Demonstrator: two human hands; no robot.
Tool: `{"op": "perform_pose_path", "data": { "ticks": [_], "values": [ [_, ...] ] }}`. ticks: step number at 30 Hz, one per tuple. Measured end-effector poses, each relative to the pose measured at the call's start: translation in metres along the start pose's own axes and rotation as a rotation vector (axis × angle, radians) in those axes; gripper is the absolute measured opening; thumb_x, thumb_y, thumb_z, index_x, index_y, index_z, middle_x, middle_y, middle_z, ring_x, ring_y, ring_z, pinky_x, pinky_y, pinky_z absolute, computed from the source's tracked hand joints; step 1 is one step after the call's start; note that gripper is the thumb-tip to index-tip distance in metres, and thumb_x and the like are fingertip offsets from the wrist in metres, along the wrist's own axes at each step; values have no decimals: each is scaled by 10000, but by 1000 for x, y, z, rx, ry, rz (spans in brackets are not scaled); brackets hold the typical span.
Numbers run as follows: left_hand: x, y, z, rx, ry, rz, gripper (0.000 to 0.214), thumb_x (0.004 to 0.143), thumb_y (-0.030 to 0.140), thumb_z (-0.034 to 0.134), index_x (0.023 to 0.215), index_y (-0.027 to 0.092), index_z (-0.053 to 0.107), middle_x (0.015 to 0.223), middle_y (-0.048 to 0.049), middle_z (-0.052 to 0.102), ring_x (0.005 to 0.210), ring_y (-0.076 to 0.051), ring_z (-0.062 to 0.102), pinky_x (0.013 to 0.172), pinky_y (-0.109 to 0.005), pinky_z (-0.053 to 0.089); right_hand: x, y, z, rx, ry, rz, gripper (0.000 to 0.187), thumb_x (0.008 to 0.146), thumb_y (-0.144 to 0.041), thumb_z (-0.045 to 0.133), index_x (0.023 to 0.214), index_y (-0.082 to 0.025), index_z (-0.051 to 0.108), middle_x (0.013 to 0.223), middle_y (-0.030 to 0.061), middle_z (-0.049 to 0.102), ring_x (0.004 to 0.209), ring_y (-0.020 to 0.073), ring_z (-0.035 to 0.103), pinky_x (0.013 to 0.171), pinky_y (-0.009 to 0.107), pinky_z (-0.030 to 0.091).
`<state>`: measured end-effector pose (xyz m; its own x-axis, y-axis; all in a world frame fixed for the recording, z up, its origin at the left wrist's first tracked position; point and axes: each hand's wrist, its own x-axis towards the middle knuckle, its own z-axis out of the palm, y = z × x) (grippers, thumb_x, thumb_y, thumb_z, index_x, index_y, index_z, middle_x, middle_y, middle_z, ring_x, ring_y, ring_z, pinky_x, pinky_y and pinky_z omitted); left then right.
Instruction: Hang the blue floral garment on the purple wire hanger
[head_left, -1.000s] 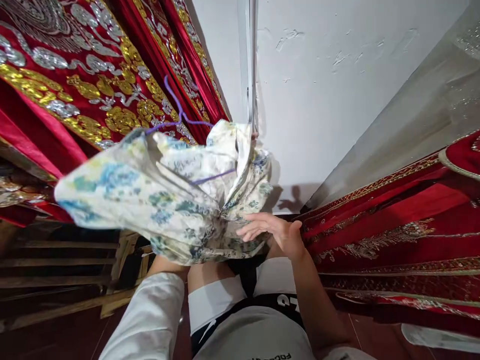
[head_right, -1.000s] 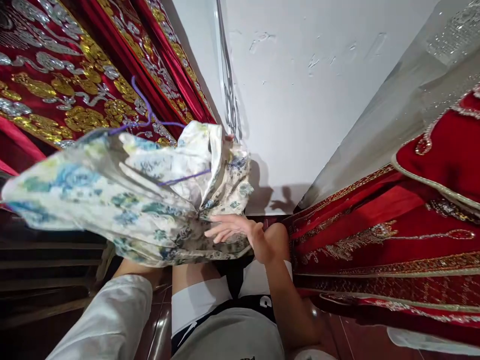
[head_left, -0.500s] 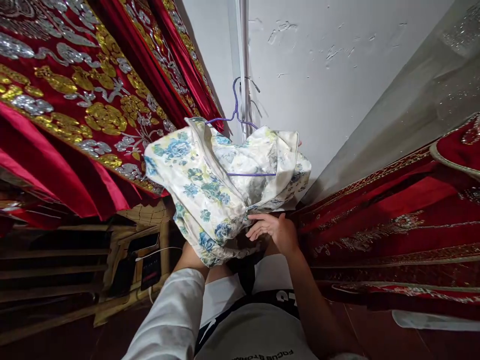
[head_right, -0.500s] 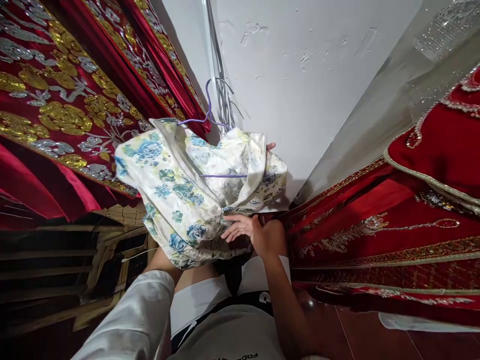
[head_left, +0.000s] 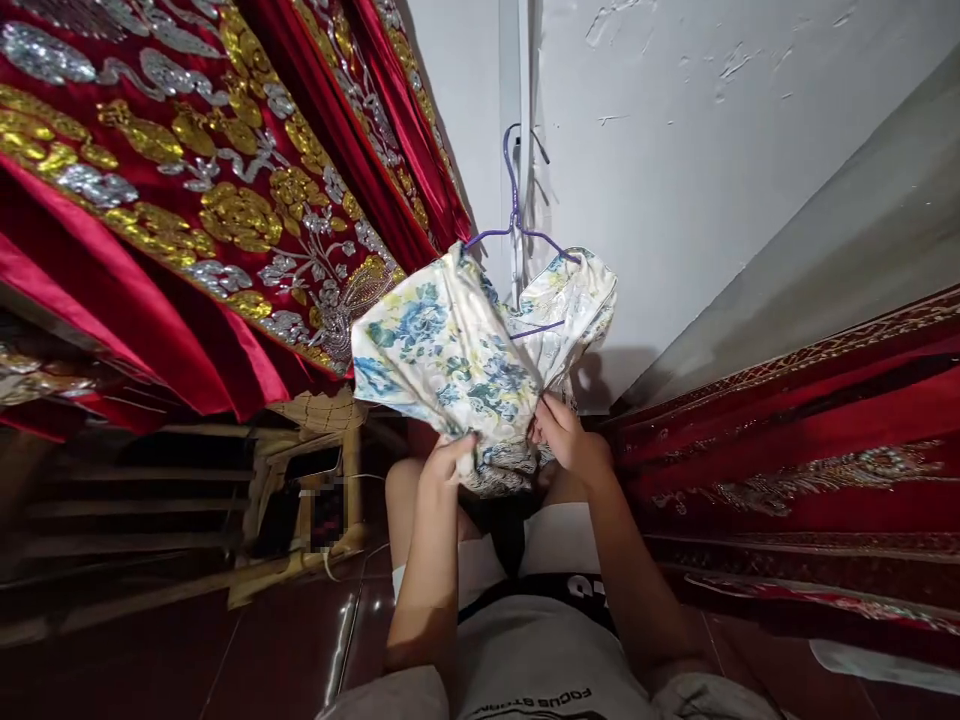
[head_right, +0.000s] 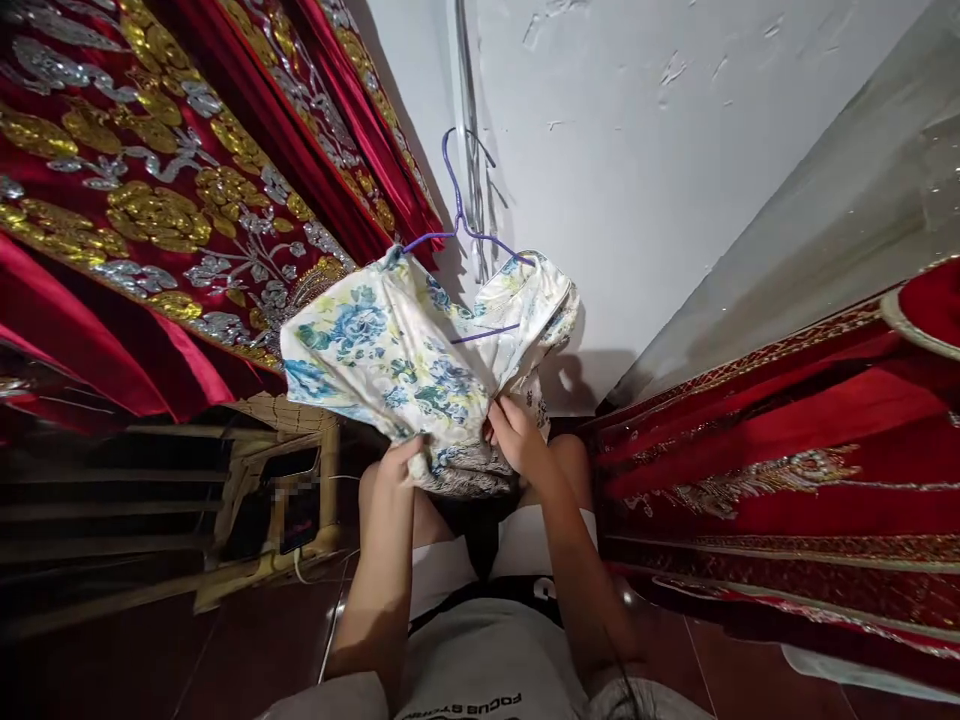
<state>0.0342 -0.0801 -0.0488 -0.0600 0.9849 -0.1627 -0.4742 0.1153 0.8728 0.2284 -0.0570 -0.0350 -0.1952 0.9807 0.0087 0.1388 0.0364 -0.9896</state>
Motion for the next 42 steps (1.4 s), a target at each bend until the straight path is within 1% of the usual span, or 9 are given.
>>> {"op": "perform_pose_path", "data": {
  "ticks": [8,10,14,16,20,28,35,39,42],
  "values": [
    [22,-12,-2,-333,9,-261,458,791,444,795,1124,141,715,1133,-134,774,1198,-328,690,1071,-434,526,-2,4,29,289,17,76,439,862,-625,596,691,-239,475,544,-39,455,500,126,427,497,279,350],
    [29,-22,-4,-272,161,-130,426,794,436,784,1096,149,697,1150,-135,754,1189,-302,681,1038,-401,525,-5,1,24,304,56,55,413,874,-548,599,652,-239,439,527,-50,426,495,113,396,502,272,341],
    [28,-49,5,145,551,459,385,868,397,712,1188,214,600,1313,-117,631,1248,-234,597,1062,-346,447,-10,-1,17,250,93,79,314,871,-424,586,648,-230,478,521,-41,483,497,114,420,504,261,344],
    [20,-63,16,402,441,623,342,905,370,665,1205,225,587,1301,-114,605,1243,-237,569,1066,-351,424,-12,-1,19,212,51,99,238,838,-385,583,670,-221,541,522,-28,549,483,117,446,488,252,351],
    [10,-77,35,612,13,505,85,869,269,634,871,209,573,809,-15,584,778,-181,558,743,-286,457,-9,-6,20,172,-42,102,179,791,-326,573,668,-201,611,524,2,636,459,122,490,475,240,361],
    [21,-73,20,765,-84,491,222,972,355,524,807,206,528,654,31,464,595,-129,415,589,-246,338,72,-86,-25,144,105,-71,196,843,-242,595,687,-141,659,479,-1,603,377,63,327,409,218,248],
    [27,-77,7,845,-208,502,266,969,370,535,752,219,509,672,9,490,627,-160,466,655,-281,397,121,-135,-17,201,127,-258,207,954,-266,558,797,-146,620,545,-31,560,425,42,402,417,155,300],
    [41,-43,17,846,-329,529,218,967,422,581,884,221,601,809,-55,626,765,-211,595,753,-323,479,103,-124,-14,178,124,-259,204,959,-235,526,784,-161,599,549,-34,535,422,52,400,425,178,305],
    [60,14,42,727,-239,783,295,1009,416,543,1225,220,593,1056,-115,675,962,-224,640,893,-354,502,89,-123,-14,151,115,-287,216,952,-233,525,753,-169,583,574,-27,520,464,66,442,461,192,327]
  ]
}}
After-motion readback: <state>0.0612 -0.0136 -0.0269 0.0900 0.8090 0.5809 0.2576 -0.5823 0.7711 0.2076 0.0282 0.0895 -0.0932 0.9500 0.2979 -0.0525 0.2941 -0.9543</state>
